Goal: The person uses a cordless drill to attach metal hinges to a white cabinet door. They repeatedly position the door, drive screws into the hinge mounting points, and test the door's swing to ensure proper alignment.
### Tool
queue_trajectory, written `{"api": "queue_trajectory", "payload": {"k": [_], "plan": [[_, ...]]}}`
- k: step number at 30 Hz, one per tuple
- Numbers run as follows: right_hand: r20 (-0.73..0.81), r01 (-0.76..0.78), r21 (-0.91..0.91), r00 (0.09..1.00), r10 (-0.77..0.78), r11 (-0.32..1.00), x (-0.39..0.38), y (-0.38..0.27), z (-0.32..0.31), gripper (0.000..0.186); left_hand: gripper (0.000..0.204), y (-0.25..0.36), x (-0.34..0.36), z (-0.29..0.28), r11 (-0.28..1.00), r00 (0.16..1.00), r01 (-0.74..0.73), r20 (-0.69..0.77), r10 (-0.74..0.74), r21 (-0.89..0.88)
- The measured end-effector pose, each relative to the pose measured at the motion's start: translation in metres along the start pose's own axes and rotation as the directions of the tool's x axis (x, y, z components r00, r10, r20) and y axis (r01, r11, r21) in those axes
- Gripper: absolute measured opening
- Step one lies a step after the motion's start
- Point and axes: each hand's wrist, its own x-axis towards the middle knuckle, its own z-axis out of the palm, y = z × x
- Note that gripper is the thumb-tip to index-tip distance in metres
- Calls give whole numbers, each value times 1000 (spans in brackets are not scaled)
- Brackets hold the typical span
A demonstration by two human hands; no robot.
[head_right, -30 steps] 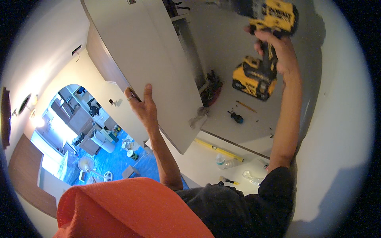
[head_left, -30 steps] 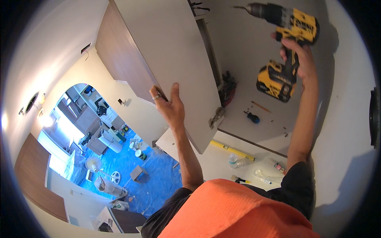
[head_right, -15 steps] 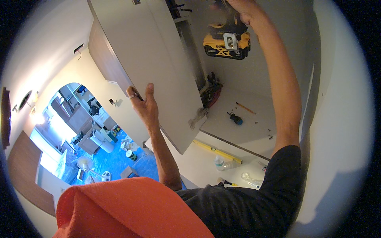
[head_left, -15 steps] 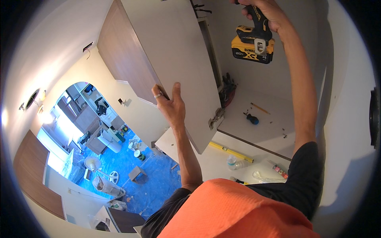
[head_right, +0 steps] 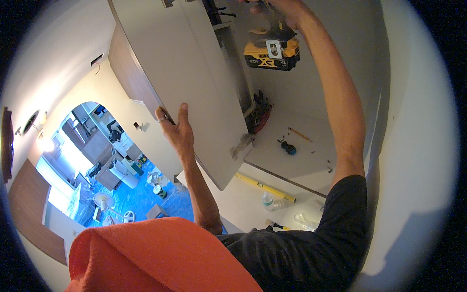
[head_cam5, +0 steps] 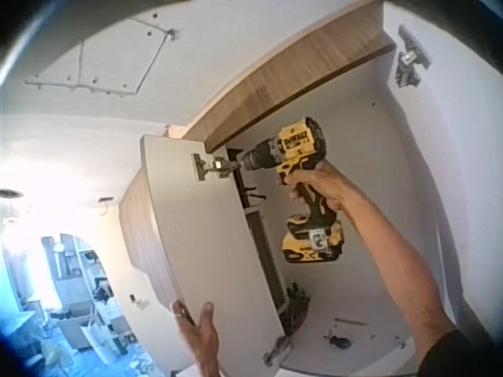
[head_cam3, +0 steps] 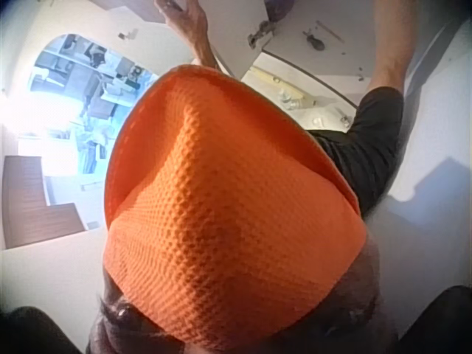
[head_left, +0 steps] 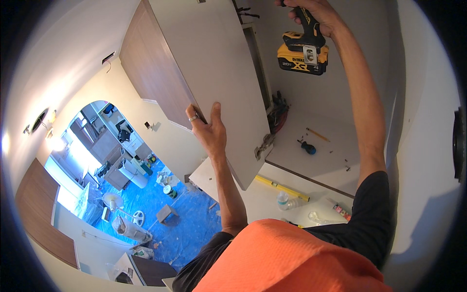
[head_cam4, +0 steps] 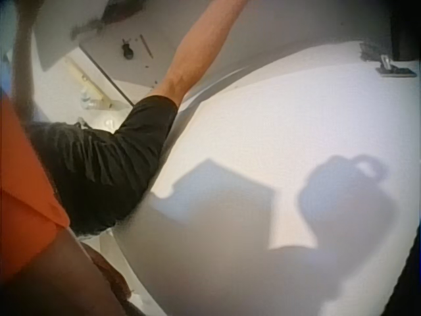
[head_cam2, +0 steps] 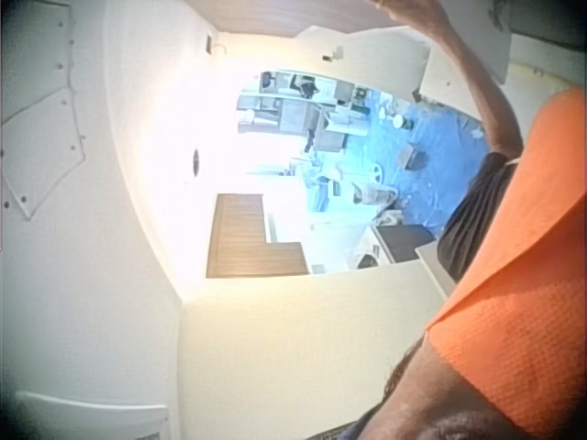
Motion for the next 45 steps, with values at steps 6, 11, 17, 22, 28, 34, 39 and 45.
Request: {"api": "queue_trajectory", "payload": {"k": [6,11,17,22,28,34,39,45], "plan": [[46,-15,3,999,14,1000,7,4,0,17,37,-2,2,-2,1000,1000,27,15,-27,9],[75,28,-26,997,-26,999,9,6,0,16,38,-3,2,-1,999,999,-35,7,35,13],[66,2,-9,998,-1,1000,10,7,0,16,38,0,0,-1,998,999,29,15,-30,52],[89,10,20,996,-12,1000,12,8,0,16,39,3,1,0,998,999,33,10,-34,60],[83,5,27,997,-7,1000,14,9,2,15,40,2,1,0,998,1000,23,19,-25,56],[82,14,-24,997,-12,1000,12,7,3,14,37,1,0,3,1000,1000,10,10,-11,29],[99,-75,-2,992,75,997,17,9,0,14,35,-2,2,6,1000,1000,-8,7,8,-9],[137,-116,82,985,104,990,29,16,1,12,36,-4,4,3,1000,1000,14,-3,-14,11]]}}
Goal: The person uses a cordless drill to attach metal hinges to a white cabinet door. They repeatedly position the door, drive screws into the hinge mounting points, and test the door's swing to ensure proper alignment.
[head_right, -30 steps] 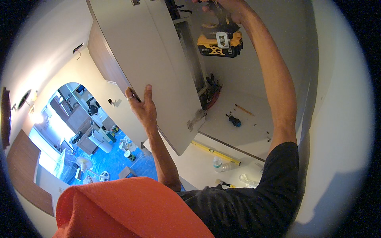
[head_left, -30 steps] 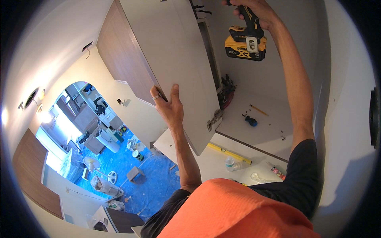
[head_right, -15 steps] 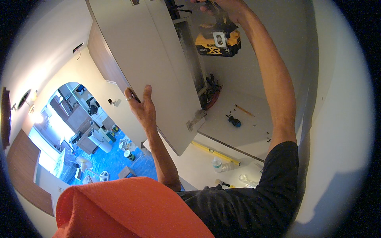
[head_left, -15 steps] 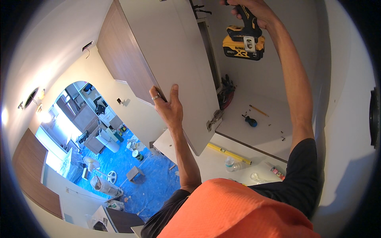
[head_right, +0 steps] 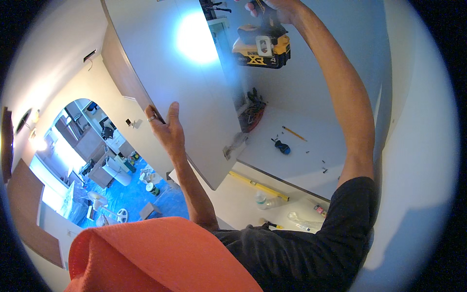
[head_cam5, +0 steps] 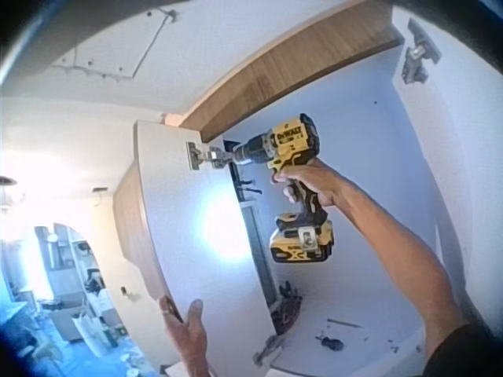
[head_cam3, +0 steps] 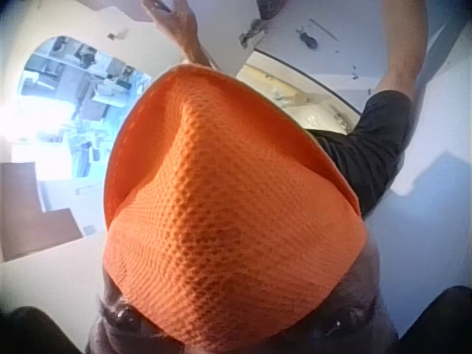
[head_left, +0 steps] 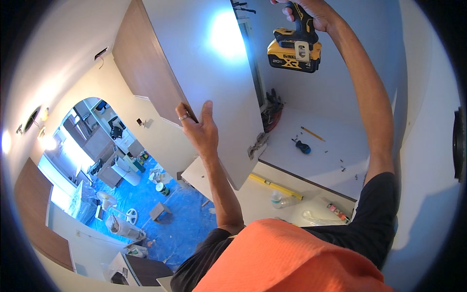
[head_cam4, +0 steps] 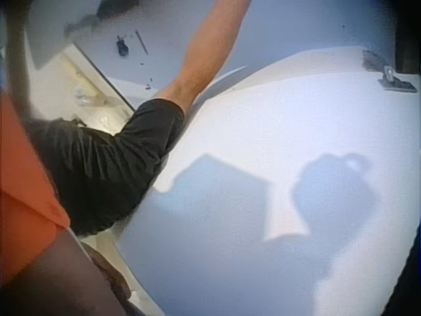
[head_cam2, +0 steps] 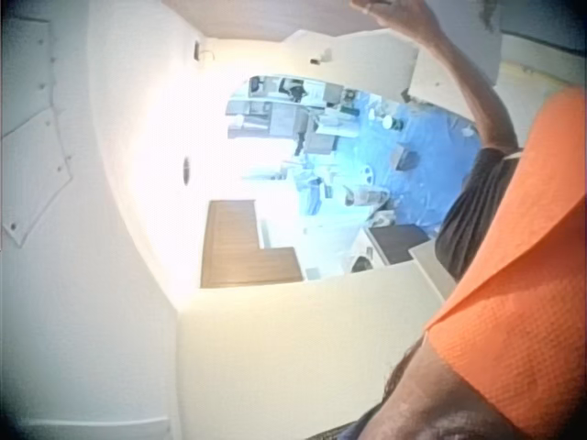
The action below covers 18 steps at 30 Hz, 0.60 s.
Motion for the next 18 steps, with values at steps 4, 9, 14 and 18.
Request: {"api": "queue_trajectory", "payload": {"k": [4,9,14,18], "plan": [[20,4,-22,1000,-4,1000,3,1,-2,13,37,2,-1,-1,999,1000,9,-8,-9,42],[23,-35,7,999,35,999,6,2,-6,14,36,5,0,2,1000,1000,-3,-15,3,-12],[43,-39,52,998,37,998,7,7,-8,15,31,4,-1,1,998,998,64,13,-64,21],[26,-55,62,998,54,997,7,7,-9,15,32,3,-1,1,999,999,43,12,-43,-3]]}}
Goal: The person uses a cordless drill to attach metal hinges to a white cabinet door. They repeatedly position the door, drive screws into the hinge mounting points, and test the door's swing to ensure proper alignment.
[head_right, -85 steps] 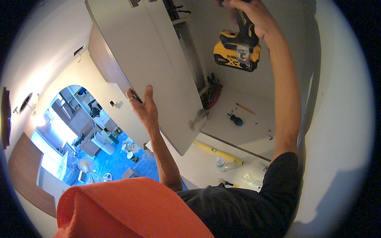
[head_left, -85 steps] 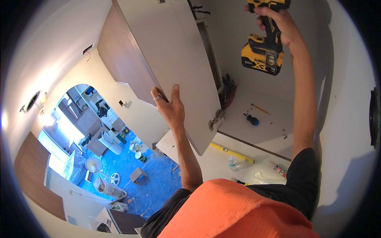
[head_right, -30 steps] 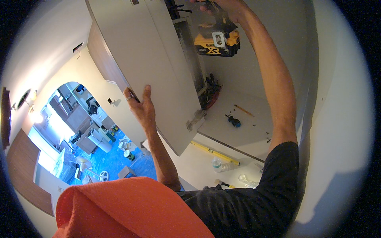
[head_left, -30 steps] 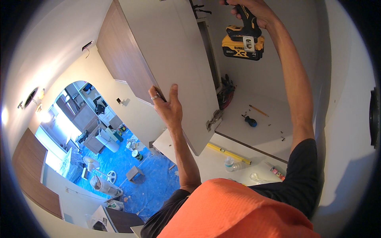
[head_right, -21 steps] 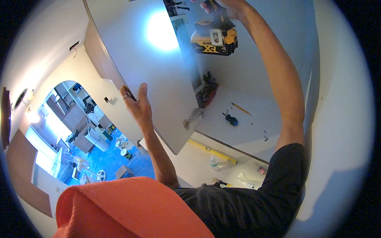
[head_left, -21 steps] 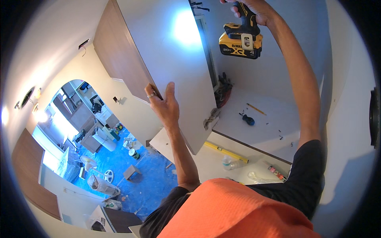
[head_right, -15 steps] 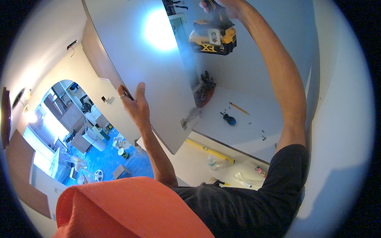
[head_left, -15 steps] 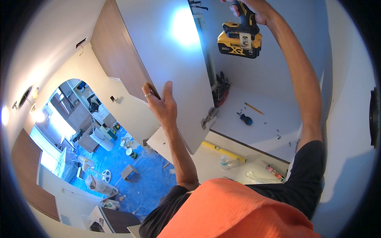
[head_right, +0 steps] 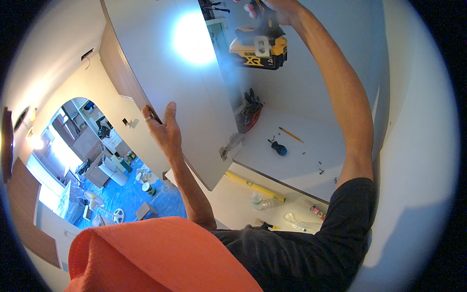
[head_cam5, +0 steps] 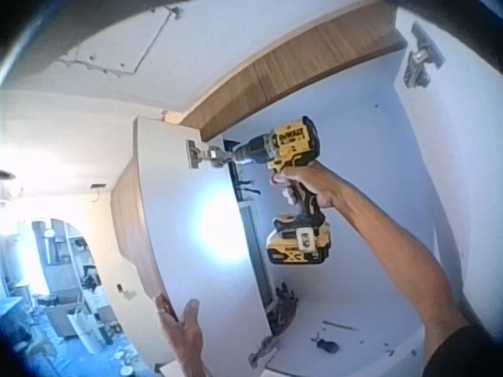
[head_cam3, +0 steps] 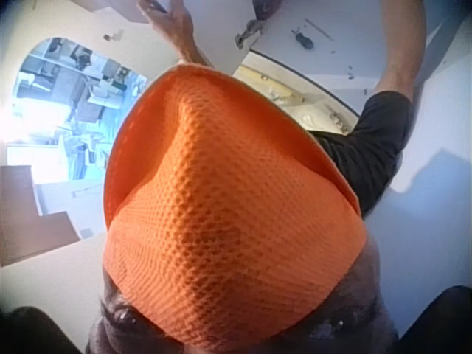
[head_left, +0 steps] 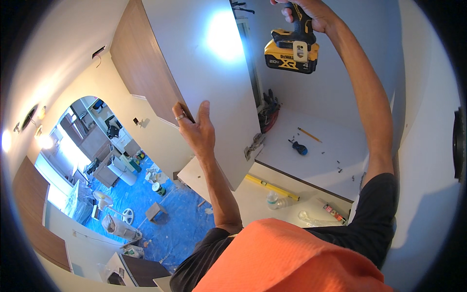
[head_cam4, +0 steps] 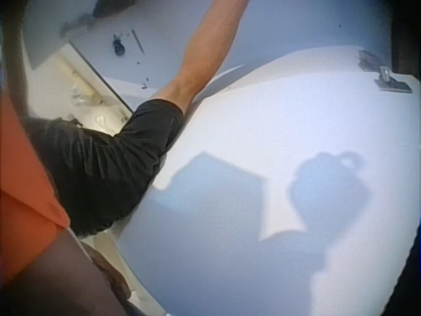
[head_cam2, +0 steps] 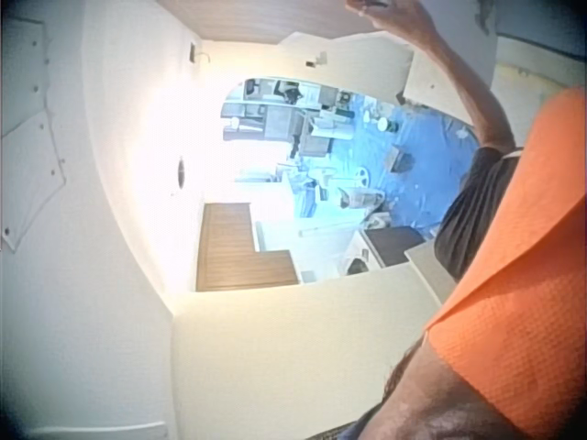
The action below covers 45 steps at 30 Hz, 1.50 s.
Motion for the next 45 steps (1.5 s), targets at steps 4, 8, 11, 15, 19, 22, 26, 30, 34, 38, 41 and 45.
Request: {"api": "queue_trajectory", "payload": {"k": [4,8,11,15,19,22,26,30,34,38,41,45], "plan": [[-14,-13,-16,1000,13,1000,1,-3,2,15,33,2,1,-1,999,1000,10,-4,-9,33],[-21,-17,-42,1000,16,999,1,-3,3,15,35,3,1,1,1000,1000,-11,-20,11,0],[-27,-27,-35,999,26,999,0,-3,5,15,35,1,1,1,1000,1000,-23,-11,23,0],[-19,-13,-22,1000,13,1000,0,-4,7,14,36,-1,0,0,997,999,-34,-16,35,65],[-16,-5,-78,1000,4,997,1,-5,8,12,38,1,-1,1,997,1000,-20,-15,21,76],[-8,13,-96,1000,-14,995,2,-4,7,12,38,4,-2,2,998,1000,-3,-19,4,66],[-20,-41,-80,999,39,996,3,-1,7,12,37,6,-3,4,998,1000,-19,-17,20,53],[12,54,-136,999,-53,989,3,-2,11,13,35,4,-3,3,999,1000,15,-14,-14,50],[10,59,-199,998,-58,978,1,-5,14,15,38,2,-1,2,998,999,-31,-24,32,50],[-27,46,-87,998,-48,995,2,-3,14,16,38,5,-1,3,998,1000,-8,-25,9,66],[-15,31,-101,999,-33,994,5,0,13,15,37,7,-3,3,993,999,-38,-26,41,108],[-21,27,-208,999,-32,978,7,1,10,14,37,8,-3,2,997,1000,-13,-5,14,76]]}}
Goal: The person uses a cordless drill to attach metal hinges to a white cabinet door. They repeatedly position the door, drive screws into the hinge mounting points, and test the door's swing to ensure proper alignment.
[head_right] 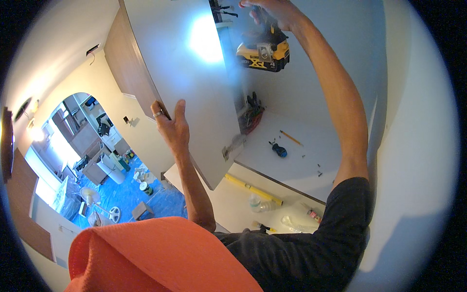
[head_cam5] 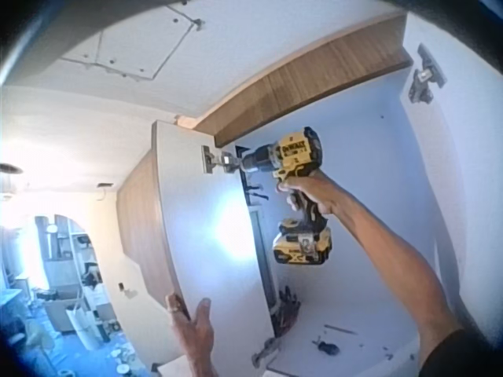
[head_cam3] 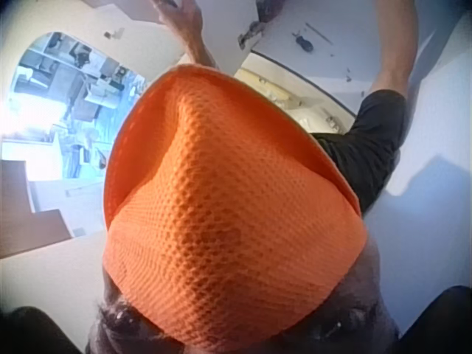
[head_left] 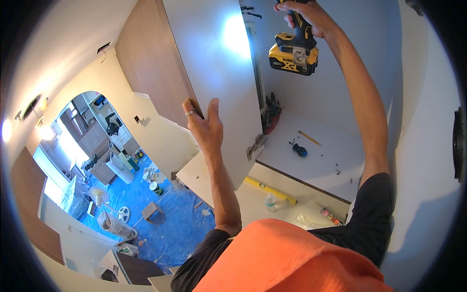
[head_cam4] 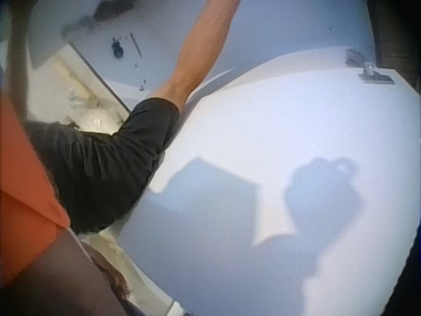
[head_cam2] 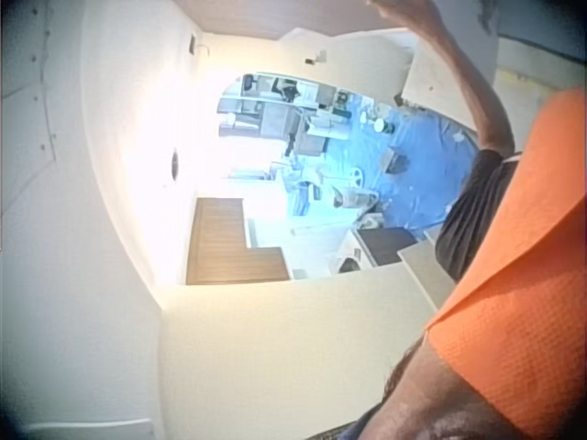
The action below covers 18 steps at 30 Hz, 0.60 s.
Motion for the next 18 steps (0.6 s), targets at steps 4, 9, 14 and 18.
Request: {"api": "queue_trajectory", "payload": {"k": [4,9,14,18], "plan": [[-68,42,-24,997,-44,999,-3,-1,0,17,37,2,-1,0,1000,1000,-9,1,9,10],[-76,111,121,992,-102,986,-21,-1,6,23,39,2,6,0,1000,1000,-19,-19,20,14],[-339,51,-155,935,-102,987,-88,28,-4,26,47,-14,23,1,995,997,-70,-5,71,69],[-469,-115,-264,883,-24,958,-158,74,-21,31,53,-26,19,-2,998,997,-19,80,24,-65]]}}
